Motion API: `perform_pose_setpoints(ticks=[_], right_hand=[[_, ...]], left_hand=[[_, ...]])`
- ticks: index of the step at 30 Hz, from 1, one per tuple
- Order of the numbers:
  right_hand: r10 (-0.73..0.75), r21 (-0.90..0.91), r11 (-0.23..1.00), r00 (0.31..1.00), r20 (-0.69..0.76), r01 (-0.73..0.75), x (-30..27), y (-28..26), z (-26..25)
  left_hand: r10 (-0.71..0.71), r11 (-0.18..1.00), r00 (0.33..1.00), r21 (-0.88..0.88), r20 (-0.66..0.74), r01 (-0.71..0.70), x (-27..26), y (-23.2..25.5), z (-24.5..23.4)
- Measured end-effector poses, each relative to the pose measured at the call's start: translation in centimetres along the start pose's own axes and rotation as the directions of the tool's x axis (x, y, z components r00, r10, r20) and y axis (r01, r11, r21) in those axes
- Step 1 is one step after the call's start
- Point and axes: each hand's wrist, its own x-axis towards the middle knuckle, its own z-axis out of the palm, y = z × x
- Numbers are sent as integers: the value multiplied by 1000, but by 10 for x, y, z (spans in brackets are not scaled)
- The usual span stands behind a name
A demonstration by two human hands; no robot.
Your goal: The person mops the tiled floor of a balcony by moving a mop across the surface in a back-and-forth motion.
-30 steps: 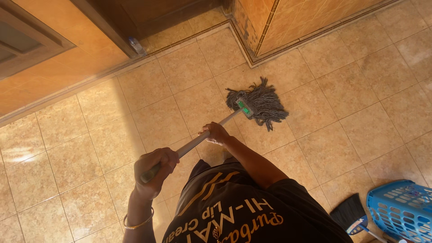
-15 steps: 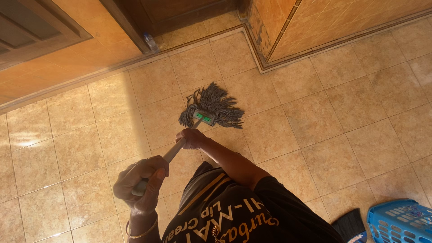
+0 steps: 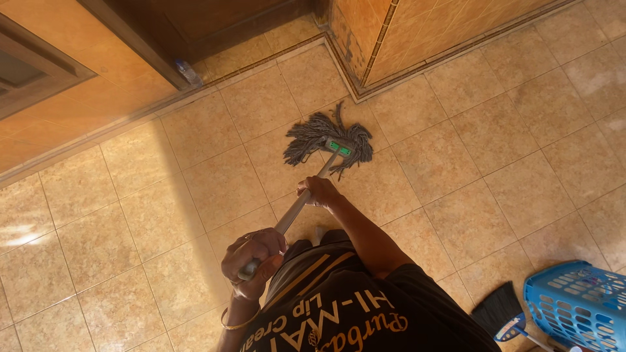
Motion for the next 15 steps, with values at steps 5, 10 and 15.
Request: perform_pose_setpoints(ticks=[5,10,15], right_hand=[[124,-99,985,981,-152,-140,-22,74,-37],[348,-209,894,909,-230,-396,-36,144,-53],[409,-48,896,863,-297,-441,-40,176,-32]], left_hand=[[-116,993,984,-18,132,120,-3,-57,21],[-136,990,897,21,422,140,-11,-104,53],[-213,977,856,120,471,177,-21,-108,57]])
